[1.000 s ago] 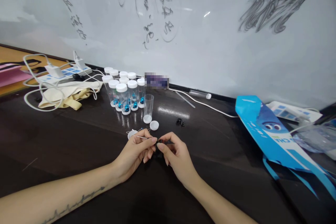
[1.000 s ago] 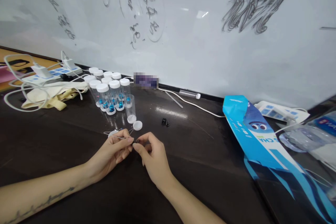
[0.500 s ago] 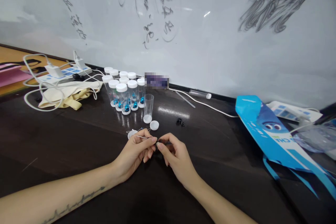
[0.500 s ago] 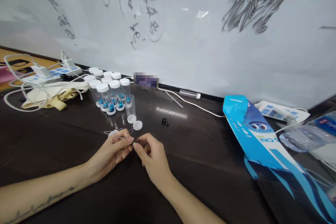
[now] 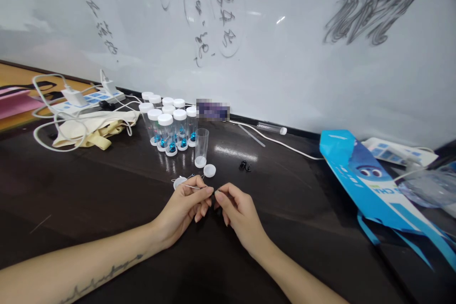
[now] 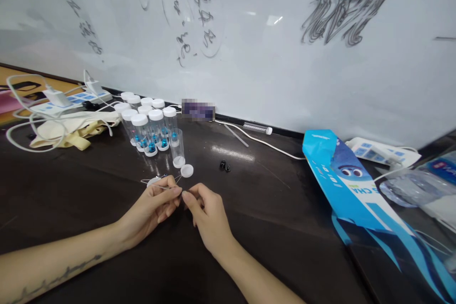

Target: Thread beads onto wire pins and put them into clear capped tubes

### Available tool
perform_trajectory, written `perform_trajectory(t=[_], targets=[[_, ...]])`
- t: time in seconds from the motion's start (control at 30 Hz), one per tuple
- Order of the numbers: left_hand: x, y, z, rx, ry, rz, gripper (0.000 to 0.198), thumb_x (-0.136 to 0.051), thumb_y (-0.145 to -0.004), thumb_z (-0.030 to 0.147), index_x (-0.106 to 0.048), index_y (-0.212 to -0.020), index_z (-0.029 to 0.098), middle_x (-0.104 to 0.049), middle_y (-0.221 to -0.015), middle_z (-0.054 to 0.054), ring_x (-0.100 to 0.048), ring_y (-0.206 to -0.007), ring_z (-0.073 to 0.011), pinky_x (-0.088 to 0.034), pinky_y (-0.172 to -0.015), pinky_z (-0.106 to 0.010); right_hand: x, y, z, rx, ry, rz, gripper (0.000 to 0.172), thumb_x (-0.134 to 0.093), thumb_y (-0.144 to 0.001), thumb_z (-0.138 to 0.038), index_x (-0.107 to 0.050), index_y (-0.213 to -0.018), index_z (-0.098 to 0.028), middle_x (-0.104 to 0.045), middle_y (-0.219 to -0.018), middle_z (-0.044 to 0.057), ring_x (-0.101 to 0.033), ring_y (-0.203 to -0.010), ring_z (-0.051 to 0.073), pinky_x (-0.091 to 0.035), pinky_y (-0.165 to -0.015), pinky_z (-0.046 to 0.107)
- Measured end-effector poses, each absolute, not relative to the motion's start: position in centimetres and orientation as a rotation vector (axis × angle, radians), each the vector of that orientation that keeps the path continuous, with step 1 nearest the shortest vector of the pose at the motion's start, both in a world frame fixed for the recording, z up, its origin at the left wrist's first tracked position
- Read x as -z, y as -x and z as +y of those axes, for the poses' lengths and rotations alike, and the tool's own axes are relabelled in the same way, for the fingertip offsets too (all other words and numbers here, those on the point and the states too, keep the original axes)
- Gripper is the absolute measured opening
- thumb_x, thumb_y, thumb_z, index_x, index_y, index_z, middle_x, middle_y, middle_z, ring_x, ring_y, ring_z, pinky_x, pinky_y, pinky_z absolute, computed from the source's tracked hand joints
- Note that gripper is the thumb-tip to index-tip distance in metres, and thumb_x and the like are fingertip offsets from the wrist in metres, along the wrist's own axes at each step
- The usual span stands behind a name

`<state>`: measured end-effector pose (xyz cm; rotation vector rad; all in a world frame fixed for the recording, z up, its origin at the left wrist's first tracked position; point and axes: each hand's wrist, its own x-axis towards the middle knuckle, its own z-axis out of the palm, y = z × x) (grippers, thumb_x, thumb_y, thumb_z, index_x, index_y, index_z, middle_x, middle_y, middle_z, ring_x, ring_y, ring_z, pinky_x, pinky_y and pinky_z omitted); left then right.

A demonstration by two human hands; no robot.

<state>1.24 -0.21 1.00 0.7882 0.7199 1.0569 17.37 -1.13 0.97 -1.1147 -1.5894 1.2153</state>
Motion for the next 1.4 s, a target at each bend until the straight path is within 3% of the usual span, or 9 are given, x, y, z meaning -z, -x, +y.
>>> perform_trajectory(t=[0.17,0.53,0.73,0.87,1.0,1.07,1.17,1.27,1.4], targets=[[-1.0,-1.3,-0.2,-1.065,-0.795,0.718,0.022,-0.069,-0.084,0.024,-0.051,-0.073,0.016,-0.062,-0.061,0.002,-0.050,-0.043,-0.0029,-0.034,-0.036,-0.009,-1.1,-17.3,-1.2,-1.212,1.089,-1.551,0.025,-0.055,-0.092,-0.044,-0.056,-0.100,-0.020,-0.056,-0.079,-0.002,-0.043,-0.045,0.004,-0.030,-0.039,0.016],[-0.8,-1.3,-0.1,-1.048,-0.795,0.721,0.024,-0.070,-0.083,0.024,-0.050,-0.073,0.016,-0.062,-0.061,0.002,-0.051,-0.043,-0.0033,-0.034,-0.035,-0.009,-1.1,-17.4,-1.1,-1.225,1.103,-1.595,0.031,-0.049,-0.096,-0.043,-0.055,-0.080,-0.017,-0.050,-0.058,-0.005,-0.039,-0.041,0.005,-0.028,-0.039,0.017],[-0.8,-1.4,-0.3,-1.053,-0.796,0.713,0.024,-0.070,-0.082,0.025,-0.049,-0.073,0.017,-0.063,-0.061,0.002,-0.050,-0.042,-0.0035,-0.033,-0.035,-0.009,-1.1,-17.3,-1.3,-1.175,1.154,-1.530,0.029,-0.041,-0.098,-0.044,-0.055,-0.091,-0.020,-0.047,-0.054,-0.006,-0.039,-0.039,0.007,-0.030,-0.039,0.019],[-0.8,-1.7,-0.2,-1.052,-0.808,0.708,0.026,-0.071,-0.080,0.027,-0.048,-0.073,0.018,-0.062,-0.059,0.003,-0.049,-0.041,-0.0042,-0.033,-0.034,-0.011,-2.3,-18.3,-1.0,-0.759,1.257,-1.682,0.020,-0.043,-0.098,-0.035,-0.056,-0.099,-0.020,-0.056,-0.065,-0.002,-0.052,-0.051,0.012,-0.042,-0.050,0.023],[-0.8,-1.9,-0.1,-1.030,-0.832,0.706,0.028,-0.072,-0.080,0.030,-0.047,-0.074,0.019,-0.061,-0.057,0.003,-0.049,-0.040,-0.0052,-0.034,-0.034,-0.011,-4.5,-20.7,2.5,0.097,1.189,-2.026,0.020,-0.044,-0.096,-0.018,-0.057,-0.110,-0.017,-0.066,-0.107,0.011,-0.063,-0.089,0.021,-0.047,-0.078,0.031],[-0.7,-1.9,-0.1,-1.015,-0.851,0.706,0.027,-0.071,-0.080,0.031,-0.047,-0.075,0.019,-0.062,-0.058,0.003,-0.049,-0.040,-0.0054,-0.034,-0.033,-0.012,-5.3,-21.9,5.8,0.479,1.091,-2.200,0.027,-0.041,-0.095,-0.012,-0.058,-0.115,-0.015,-0.066,-0.118,0.013,-0.060,-0.100,0.024,-0.045,-0.086,0.036],[-0.6,-2.0,-0.1,-1.011,-0.860,0.712,0.028,-0.071,-0.080,0.031,-0.047,-0.074,0.019,-0.062,-0.058,0.003,-0.049,-0.039,-0.0052,-0.034,-0.033,-0.012,-5.5,-23.3,11.7,0.763,1.038,-2.452,0.039,-0.038,-0.094,-0.006,-0.052,-0.130,-0.013,-0.054,-0.138,0.013,-0.052,-0.115,0.028,-0.040,-0.094,0.043],[-0.6,-2.0,-0.1,-1.013,-0.850,0.708,0.027,-0.070,-0.081,0.031,-0.047,-0.074,0.019,-0.061,-0.058,0.003,-0.049,-0.039,-0.0052,-0.035,-0.032,-0.011,-4.3,-23.7,16.9,0.867,1.121,-2.514,0.052,-0.032,-0.092,-0.001,-0.039,-0.143,-0.011,-0.041,-0.149,0.013,-0.043,-0.126,0.031,-0.039,-0.097,0.048],[-0.5,-2.2,-0.1,-1.006,-0.831,0.704,0.027,-0.070,-0.081,0.031,-0.047,-0.075,0.019,-0.061,-0.057,0.003,-0.049,-0.038,-0.0052,-0.035,-0.031,-0.011,-2.2,-23.1,21.7,0.873,1.163,-2.556,0.058,-0.030,-0.092,-0.002,-0.029,-0.148,-0.013,-0.036,-0.152,0.011,-0.031,-0.138,0.031,-0.034,-0.103,0.055]])
